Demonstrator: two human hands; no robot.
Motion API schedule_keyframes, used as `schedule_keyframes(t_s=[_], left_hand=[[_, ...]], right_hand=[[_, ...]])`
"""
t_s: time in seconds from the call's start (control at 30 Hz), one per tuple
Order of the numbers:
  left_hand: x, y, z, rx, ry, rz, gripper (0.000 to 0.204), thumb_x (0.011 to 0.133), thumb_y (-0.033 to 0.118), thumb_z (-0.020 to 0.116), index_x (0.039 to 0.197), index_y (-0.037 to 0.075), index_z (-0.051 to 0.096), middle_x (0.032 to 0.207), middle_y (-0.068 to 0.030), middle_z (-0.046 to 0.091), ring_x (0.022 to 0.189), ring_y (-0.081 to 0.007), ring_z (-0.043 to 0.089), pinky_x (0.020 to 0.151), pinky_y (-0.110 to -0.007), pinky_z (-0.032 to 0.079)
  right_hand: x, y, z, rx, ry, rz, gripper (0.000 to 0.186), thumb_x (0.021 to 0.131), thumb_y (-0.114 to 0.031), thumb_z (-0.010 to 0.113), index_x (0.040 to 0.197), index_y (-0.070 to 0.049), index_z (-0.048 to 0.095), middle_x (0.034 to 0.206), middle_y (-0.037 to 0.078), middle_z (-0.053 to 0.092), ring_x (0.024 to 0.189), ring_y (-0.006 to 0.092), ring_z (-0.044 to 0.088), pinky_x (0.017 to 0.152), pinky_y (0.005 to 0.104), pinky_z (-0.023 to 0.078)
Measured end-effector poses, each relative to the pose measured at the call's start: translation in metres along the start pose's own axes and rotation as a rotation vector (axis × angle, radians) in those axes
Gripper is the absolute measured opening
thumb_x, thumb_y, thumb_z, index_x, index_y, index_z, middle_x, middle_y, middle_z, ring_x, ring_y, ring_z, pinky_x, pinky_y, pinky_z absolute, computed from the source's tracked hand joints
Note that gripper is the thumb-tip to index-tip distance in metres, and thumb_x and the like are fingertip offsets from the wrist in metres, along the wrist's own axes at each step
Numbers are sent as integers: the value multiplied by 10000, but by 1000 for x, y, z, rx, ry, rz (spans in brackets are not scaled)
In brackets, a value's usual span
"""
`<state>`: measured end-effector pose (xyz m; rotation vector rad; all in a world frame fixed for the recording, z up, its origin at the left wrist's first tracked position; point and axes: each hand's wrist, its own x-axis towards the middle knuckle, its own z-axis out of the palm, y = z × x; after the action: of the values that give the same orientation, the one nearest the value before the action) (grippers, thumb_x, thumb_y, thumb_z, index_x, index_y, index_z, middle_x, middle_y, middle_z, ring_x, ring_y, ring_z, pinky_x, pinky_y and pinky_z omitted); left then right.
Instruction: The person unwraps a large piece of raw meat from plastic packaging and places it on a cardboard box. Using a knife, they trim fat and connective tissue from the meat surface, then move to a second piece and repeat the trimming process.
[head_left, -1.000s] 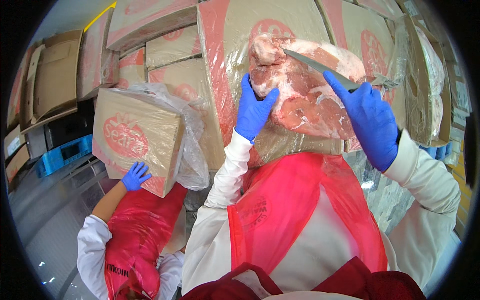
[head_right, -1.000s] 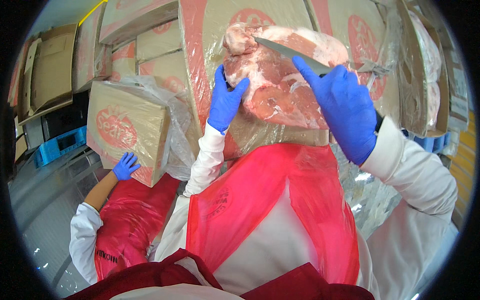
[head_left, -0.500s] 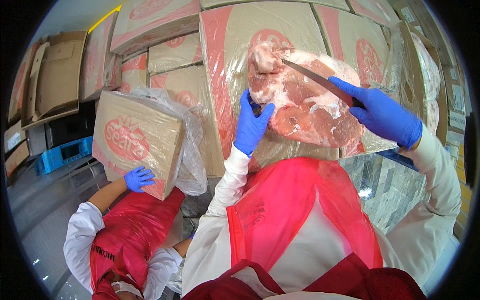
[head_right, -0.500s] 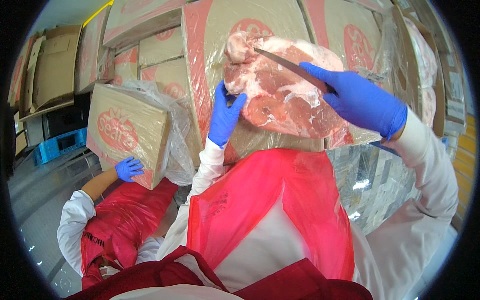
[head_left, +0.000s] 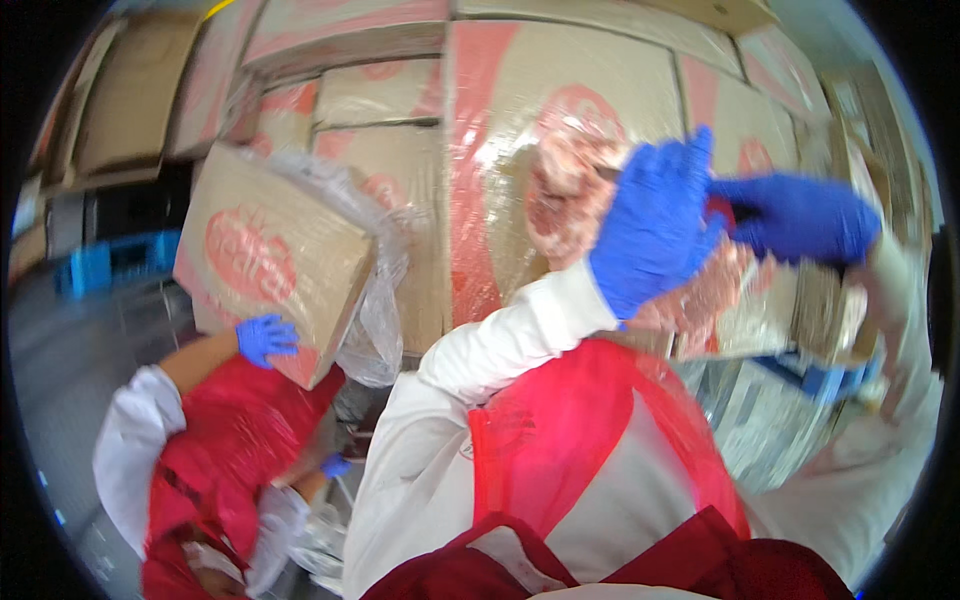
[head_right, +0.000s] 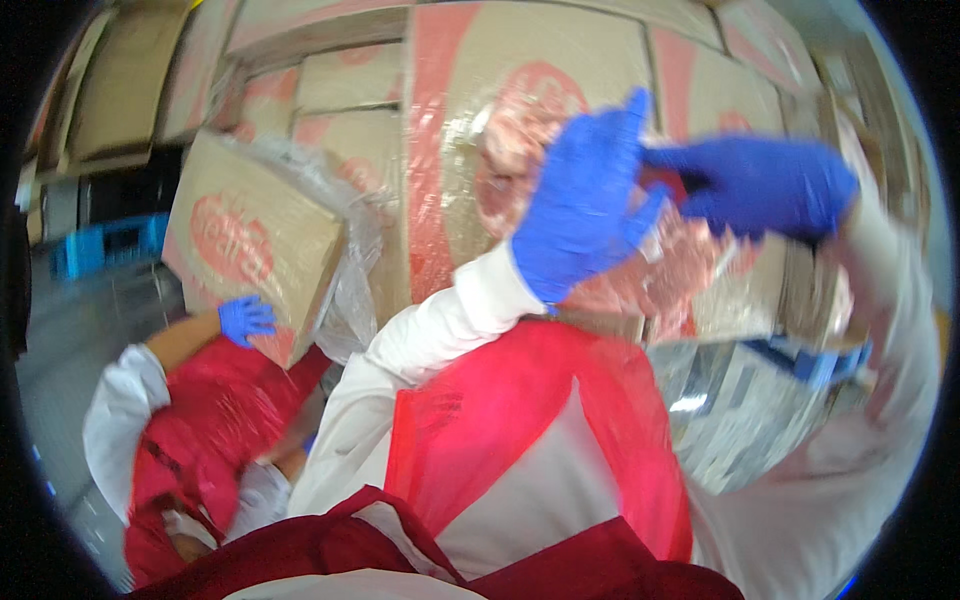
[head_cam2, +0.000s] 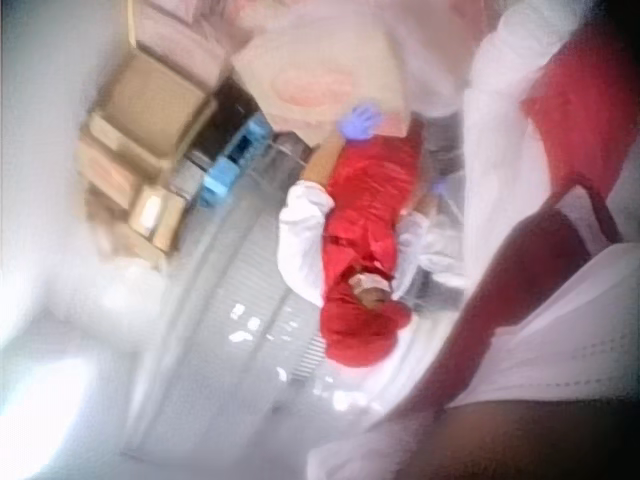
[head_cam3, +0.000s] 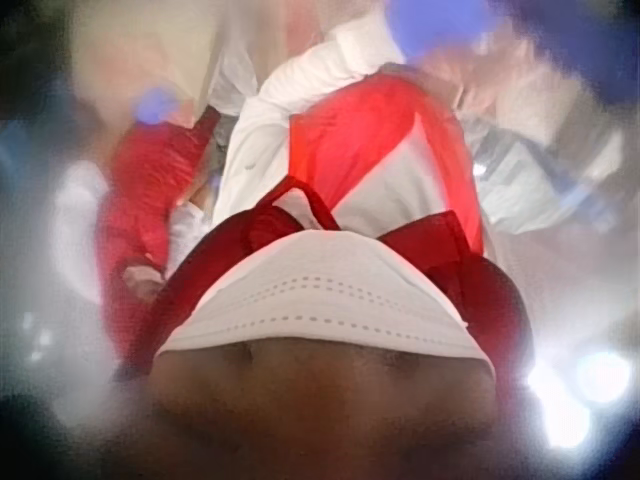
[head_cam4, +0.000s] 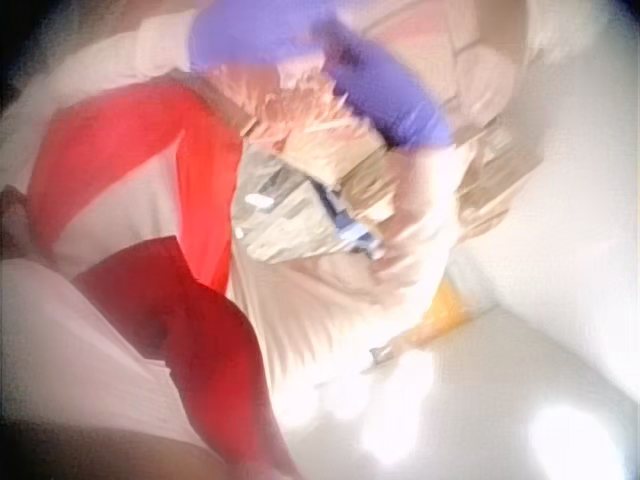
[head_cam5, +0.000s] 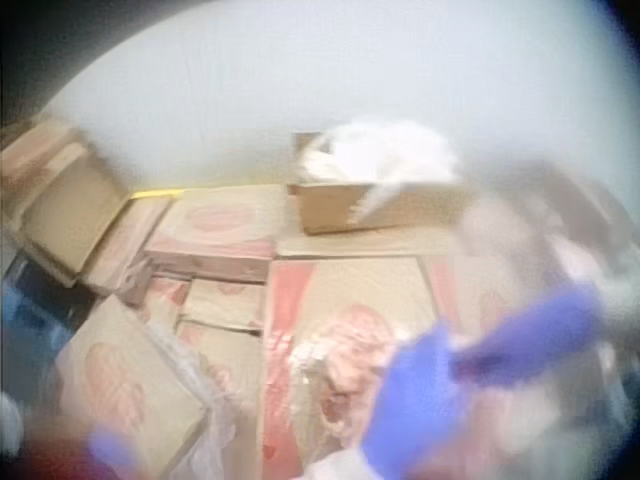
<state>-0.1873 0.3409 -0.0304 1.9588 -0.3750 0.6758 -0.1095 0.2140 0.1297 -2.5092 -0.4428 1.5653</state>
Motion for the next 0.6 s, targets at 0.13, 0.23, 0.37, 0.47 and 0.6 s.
schedule_keyframes(t_s=[0.13,0.23,0.37,0.47,0.6], left_hand=[[17,-7,19,-278,-370,-169,490,808,449,654,1064,37,587,747,-186,606,746,-389,602,686,-492,452],[10,-17,23,-233,-268,-63,415,822,468,629,846,56,585,709,-199,585,698,-401,592,615,-486,455],[14,-25,21,-269,-81,-101,352,849,412,614,838,60,594,744,-192,598,737,-391,600,645,-481,456],[21,-32,20,-334,0,-154,284,854,341,620,856,58,602,768,-185,607,760,-390,601,670,-460,463],[21,-33,19,-405,3,-181,188,852,252,627,864,64,634,799,-173,635,762,-371,627,663,-435,480]], right_hand=[[-33,4,10,328,58,-46,774,754,79,590,1462,-90,328,1102,90,643,813,138,620,660,253,521],[-59,3,11,377,241,-64,755,689,31,637,1402,-39,399,1198,111,601,923,158,630,715,263,514],[-57,47,11,420,534,-521,576,797,-254,685,1276,8,503,1217,168,599,957,210,641,725,277,518],[-11,75,19,525,910,-822,441,923,-450,500,975,-19,580,1207,247,579,1112,320,578,997,422,412],[28,36,13,1164,663,-1489,368,957,-307,462,638,-132,405,765,72,542,752,232,531,824,381,401]])
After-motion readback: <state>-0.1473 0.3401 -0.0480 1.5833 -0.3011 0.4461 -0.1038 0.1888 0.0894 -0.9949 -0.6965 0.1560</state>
